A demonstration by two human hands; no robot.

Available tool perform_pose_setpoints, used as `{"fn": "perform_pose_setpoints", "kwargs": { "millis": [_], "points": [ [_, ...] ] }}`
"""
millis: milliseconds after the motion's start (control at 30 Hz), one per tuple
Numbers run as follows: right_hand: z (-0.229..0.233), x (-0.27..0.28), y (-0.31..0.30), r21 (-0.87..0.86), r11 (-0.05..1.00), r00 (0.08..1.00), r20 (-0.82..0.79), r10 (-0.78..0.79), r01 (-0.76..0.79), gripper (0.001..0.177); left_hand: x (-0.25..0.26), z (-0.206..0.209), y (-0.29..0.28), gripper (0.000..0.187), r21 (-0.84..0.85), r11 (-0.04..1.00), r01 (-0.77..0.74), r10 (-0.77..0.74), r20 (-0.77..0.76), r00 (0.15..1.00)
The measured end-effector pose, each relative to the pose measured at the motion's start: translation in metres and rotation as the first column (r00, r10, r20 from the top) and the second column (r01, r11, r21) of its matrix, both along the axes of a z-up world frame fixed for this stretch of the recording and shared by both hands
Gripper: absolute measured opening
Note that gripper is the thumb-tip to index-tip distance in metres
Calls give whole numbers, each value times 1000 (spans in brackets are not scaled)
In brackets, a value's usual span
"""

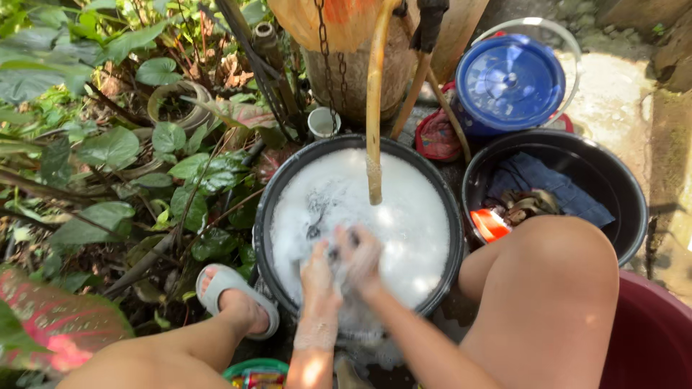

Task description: The person washes clothing items by hand in a bucket filled with soapy water, rubbing the fabric against itself and lifting it to soak. They then move a garment to a separate bucket containing water.

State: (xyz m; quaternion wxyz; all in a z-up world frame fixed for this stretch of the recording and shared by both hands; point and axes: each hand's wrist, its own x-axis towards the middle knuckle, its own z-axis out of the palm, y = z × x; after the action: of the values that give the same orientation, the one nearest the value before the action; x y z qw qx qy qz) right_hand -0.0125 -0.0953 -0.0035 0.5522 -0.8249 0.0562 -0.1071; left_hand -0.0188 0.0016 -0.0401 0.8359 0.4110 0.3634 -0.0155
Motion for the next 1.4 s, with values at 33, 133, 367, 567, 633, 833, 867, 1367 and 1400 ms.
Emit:
{"fn": "perform_pose_setpoints", "kwargs": {
  "millis": [33,133,367,567,633,833,867,1367,1400],
  "points": [
    [2,7,-10,-103,993,998,-20,-60,58,53,-4,10,13,31,-60,998,-36,37,11,999],
    [19,21,-15,460,887,987,-124,102,-34,33,2,45,35,36,-210,975,-75,71,-27,997],
    [28,27,-50,238,806,811,-104,576,-542,68,9,55,32,24,-440,863,248,-278,-6,960],
    [-36,58,-92,52,882,870,-144,471,-469,68,17,142,67,30,-297,889,348,-286,234,929],
    [-19,50,-96,484,779,874,-53,482,-400,61,12,164,72,34,-311,916,254,-196,207,958],
    [41,-5,-5,601,721,920,63,388,-345,41,18,110,5,40,-371,918,144,-140,36,989],
    [40,-18,16,448,814,927,132,350,-371,38,13,99,3,40,-347,927,142,-120,84,989],
    [10,53,-54,13,990,988,-73,138,-137,47,5,133,34,45,-295,938,181,-50,402,914],
    [18,55,-71,92,983,963,-207,173,-157,70,6,139,37,48,-188,967,171,-110,295,949]
  ]
}}
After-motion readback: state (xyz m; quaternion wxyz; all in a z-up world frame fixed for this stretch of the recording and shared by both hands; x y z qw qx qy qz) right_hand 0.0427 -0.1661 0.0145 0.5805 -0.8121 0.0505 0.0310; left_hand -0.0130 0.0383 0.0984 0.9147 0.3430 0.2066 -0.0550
